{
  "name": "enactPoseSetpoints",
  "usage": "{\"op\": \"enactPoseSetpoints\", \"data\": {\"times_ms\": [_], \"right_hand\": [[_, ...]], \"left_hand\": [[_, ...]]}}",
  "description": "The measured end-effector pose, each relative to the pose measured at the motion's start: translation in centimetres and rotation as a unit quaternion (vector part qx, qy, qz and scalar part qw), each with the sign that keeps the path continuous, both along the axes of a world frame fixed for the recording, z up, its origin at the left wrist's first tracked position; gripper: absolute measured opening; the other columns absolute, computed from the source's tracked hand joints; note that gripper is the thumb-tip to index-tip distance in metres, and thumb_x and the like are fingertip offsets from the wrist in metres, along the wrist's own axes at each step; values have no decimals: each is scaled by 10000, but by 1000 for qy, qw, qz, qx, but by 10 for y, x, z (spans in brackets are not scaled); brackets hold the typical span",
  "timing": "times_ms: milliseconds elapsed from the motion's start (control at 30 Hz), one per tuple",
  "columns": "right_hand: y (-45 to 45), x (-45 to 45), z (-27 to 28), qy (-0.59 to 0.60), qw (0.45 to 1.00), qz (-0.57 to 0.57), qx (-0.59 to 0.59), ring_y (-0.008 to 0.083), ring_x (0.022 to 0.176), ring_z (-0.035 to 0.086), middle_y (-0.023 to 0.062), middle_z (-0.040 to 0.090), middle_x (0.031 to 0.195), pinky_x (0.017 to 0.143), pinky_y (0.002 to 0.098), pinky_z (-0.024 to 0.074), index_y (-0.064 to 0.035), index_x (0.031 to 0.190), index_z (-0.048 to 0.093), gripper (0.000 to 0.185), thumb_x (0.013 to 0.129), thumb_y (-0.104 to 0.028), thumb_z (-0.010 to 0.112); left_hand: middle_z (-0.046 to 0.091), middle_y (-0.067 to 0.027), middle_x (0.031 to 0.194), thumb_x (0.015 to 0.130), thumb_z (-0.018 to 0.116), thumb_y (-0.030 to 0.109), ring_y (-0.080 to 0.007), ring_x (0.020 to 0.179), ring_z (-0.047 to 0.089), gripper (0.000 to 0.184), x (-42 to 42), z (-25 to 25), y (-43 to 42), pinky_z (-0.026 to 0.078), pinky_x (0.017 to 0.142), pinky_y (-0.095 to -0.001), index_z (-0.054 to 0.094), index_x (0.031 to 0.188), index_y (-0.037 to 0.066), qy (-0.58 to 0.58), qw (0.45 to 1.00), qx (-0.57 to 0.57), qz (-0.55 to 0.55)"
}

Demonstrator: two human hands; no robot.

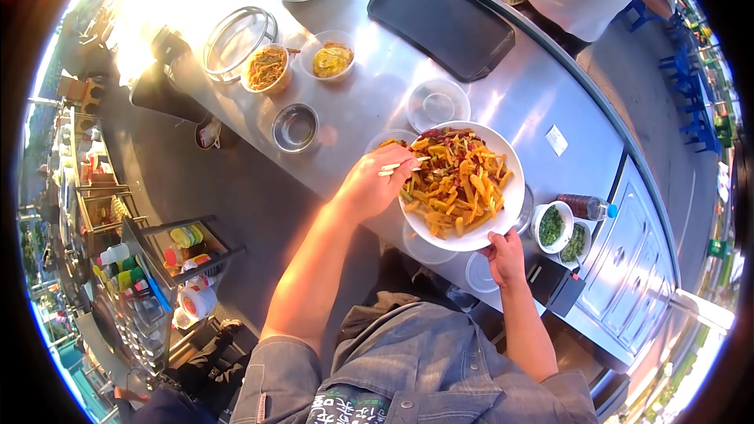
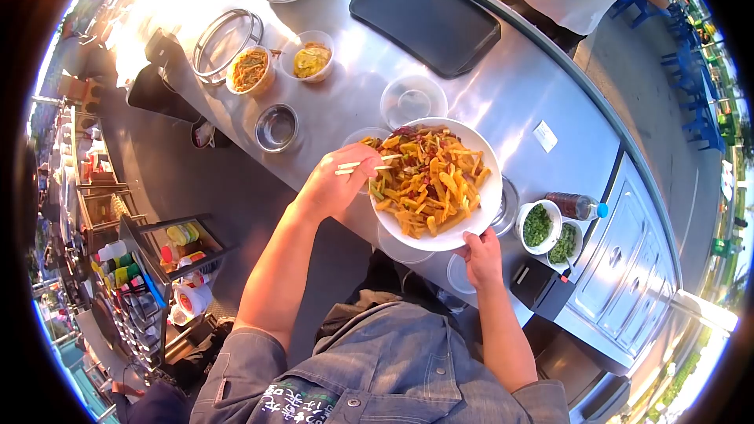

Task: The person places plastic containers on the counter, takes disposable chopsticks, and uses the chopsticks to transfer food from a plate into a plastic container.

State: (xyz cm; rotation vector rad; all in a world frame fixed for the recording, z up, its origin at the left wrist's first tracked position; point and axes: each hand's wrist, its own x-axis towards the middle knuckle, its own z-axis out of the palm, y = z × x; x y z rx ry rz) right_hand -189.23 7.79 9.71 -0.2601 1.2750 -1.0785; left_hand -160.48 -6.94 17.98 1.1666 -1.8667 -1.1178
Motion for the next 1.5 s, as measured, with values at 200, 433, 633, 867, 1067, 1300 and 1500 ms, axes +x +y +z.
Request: {"op": "enactPoseSetpoints", "data": {"times_ms": [200,433,633,867,1067,1300,1500], "right_hand": [[-1,5,0,0,1000,-18,2,264,985,663,140,604,1163,799,426,596,15,1259,448,378,884,9,493],[-1,5,-2,7,1000,-21,9,267,998,659,139,600,1177,809,423,593,10,1266,445,385,883,19,485],[2,3,-5,6,1000,-22,9,267,998,660,140,599,1179,810,418,594,9,1281,434,397,886,16,482],[3,1,-1,18,1000,-11,10,260,976,665,139,604,1160,792,414,596,7,1279,438,394,888,7,486],[4,3,-4,19,1000,-8,11,259,970,667,140,609,1146,793,414,595,18,1267,446,387,883,3,492],[2,3,-4,12,1000,8,3,269,967,667,141,605,1152,797,418,595,25,1268,437,395,878,4,494],[1,8,-6,14,1000,-13,-3,268,964,666,145,599,1159,794,420,595,27,1261,439,379,887,-1,494]], "left_hand": [[643,-136,897,916,561,28,-222,745,630,96,8,-3,6,511,688,-313,612,933,-52,31,999,-30,15],[645,-135,901,918,571,43,-245,766,632,105,26,1,9,510,709,-316,624,952,-42,39,998,-11,38],[634,-114,887,959,516,53,-185,743,635,151,44,-8,5,507,698,-289,612,944,-62,27,998,19,53],[613,-106,935,979,486,68,-163,735,630,178,52,6,7,509,692,-274,605,960,-63,17,995,61,77],[612,-100,964,993,470,95,-151,751,626,200,-1,14,-5,518,707,-267,601,959,-54,139,989,43,36],[623,-29,866,993,497,171,-118,740,623,215,-25,-25,-26,504,687,-241,624,954,2,154,964,204,74],[643,-39,841,992,497,170,-119,769,640,223,-9,-23,-23,516,700,-256,620,945,-10,135,962,215,97]]}}
